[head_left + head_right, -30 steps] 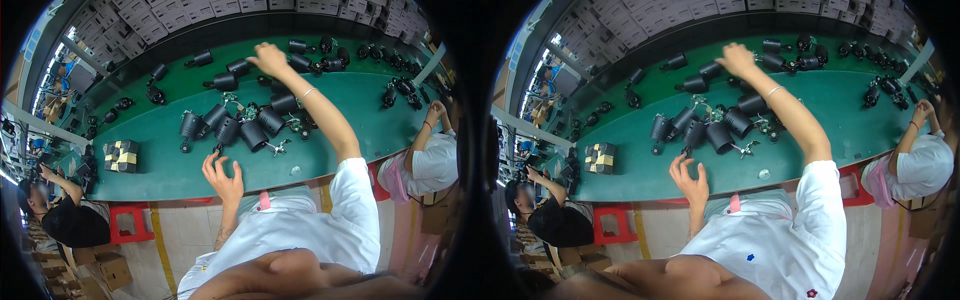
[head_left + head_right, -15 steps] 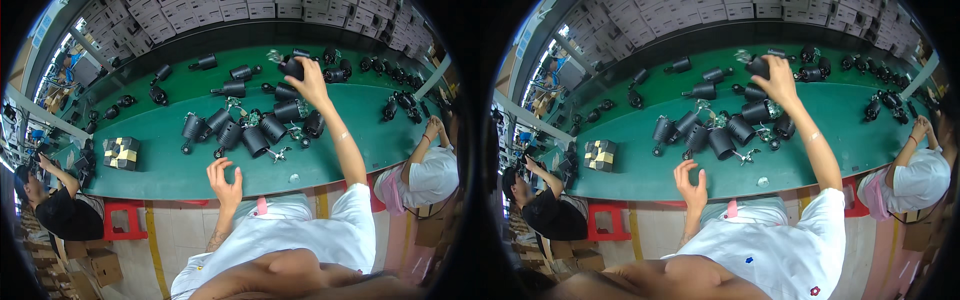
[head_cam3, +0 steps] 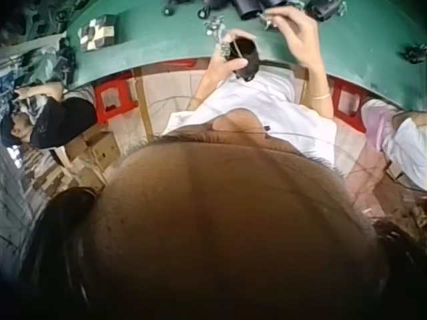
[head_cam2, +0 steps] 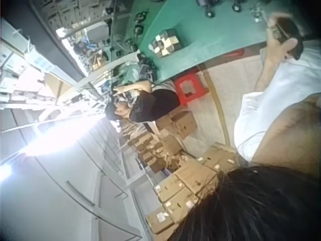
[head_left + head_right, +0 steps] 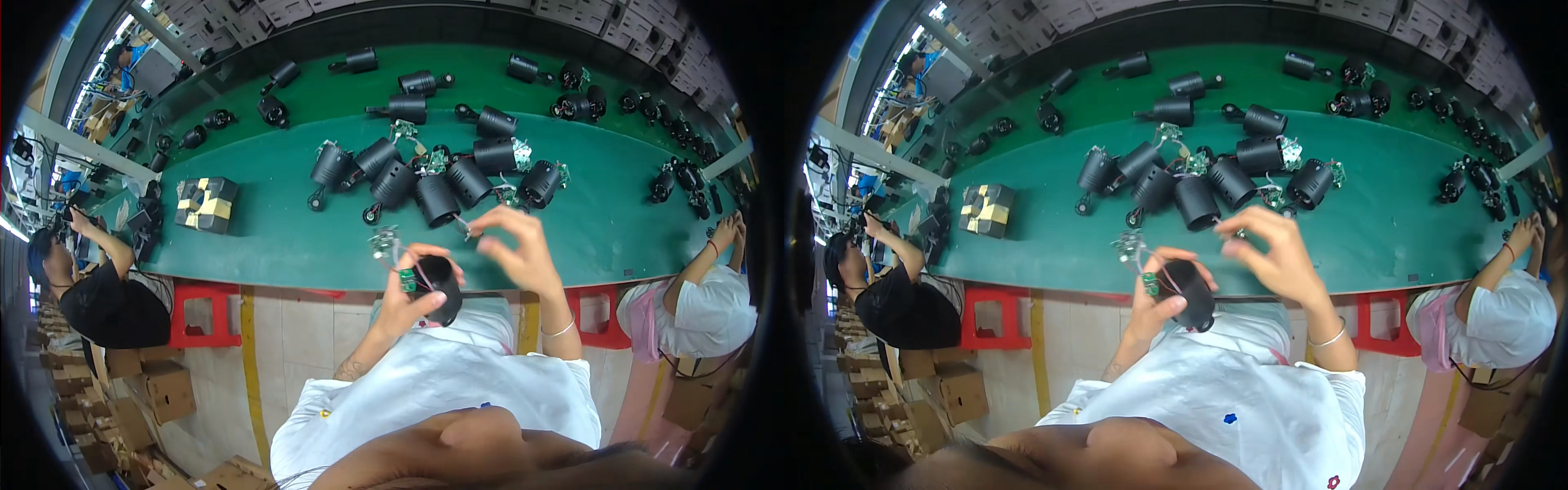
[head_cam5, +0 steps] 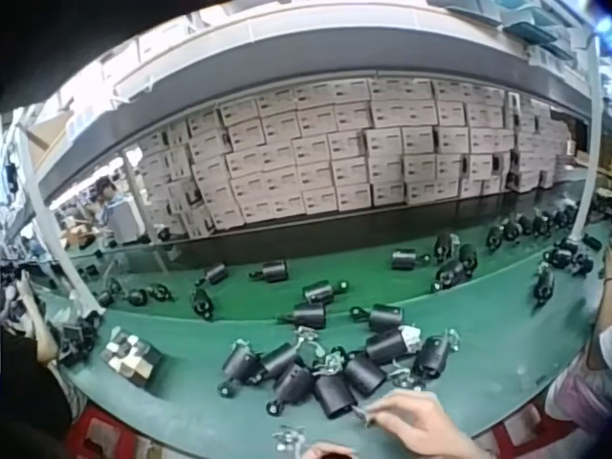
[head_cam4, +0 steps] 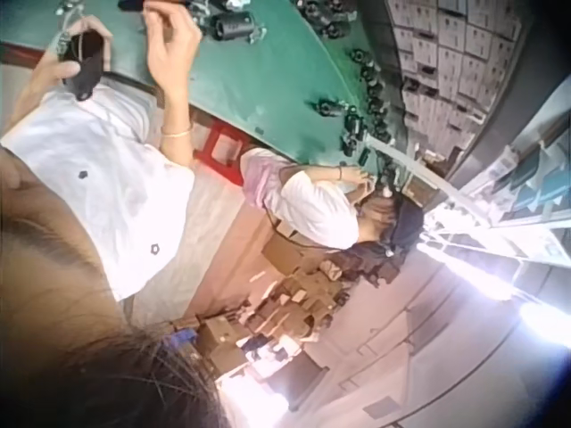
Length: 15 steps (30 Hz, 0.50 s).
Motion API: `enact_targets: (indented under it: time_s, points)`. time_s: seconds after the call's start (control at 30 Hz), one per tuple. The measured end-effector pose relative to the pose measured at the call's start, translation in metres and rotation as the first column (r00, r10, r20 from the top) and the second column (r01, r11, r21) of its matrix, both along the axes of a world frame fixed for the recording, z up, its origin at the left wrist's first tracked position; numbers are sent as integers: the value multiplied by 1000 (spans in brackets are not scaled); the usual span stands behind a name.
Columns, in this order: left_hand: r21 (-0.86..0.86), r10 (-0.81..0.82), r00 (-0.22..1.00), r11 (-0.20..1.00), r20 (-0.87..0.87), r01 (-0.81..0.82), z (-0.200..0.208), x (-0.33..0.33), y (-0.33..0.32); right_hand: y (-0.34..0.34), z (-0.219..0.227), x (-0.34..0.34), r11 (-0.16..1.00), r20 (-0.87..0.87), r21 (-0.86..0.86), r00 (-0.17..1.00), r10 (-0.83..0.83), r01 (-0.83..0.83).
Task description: Assembling electronic components by inserting circuit boards into black plastic housings.
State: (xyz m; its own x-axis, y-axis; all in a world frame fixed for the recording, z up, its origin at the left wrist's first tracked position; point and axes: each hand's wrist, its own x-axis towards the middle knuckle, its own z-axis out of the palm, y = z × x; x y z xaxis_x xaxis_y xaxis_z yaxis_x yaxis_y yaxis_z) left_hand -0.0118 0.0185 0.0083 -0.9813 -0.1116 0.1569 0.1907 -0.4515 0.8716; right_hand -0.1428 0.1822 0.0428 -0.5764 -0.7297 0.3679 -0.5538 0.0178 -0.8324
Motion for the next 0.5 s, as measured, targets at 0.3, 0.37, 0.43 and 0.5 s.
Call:
enact_targets:
  time_s: [0.3, 0.37, 0.43, 0.5]
  points:
    - [344, -583, 810, 774, 58, 532, -6, 5, 5, -15, -15, 11, 943, 602, -329, 760, 244, -42]
    - [375, -614, 784, 750, 90, 544, -4, 7, 4, -12, -19, 10, 931, 591, -346, 743, 313, -118]
    - [401, -635, 768, 728, 86, 557, -6, 6, 2, -11, -25, 7, 927, 577, -353, 752, 320, -123]
    - [441, -671, 739, 684, 68, 581, -6, 5, 0, -12, -34, 5, 918, 537, -369, 773, 337, -144]
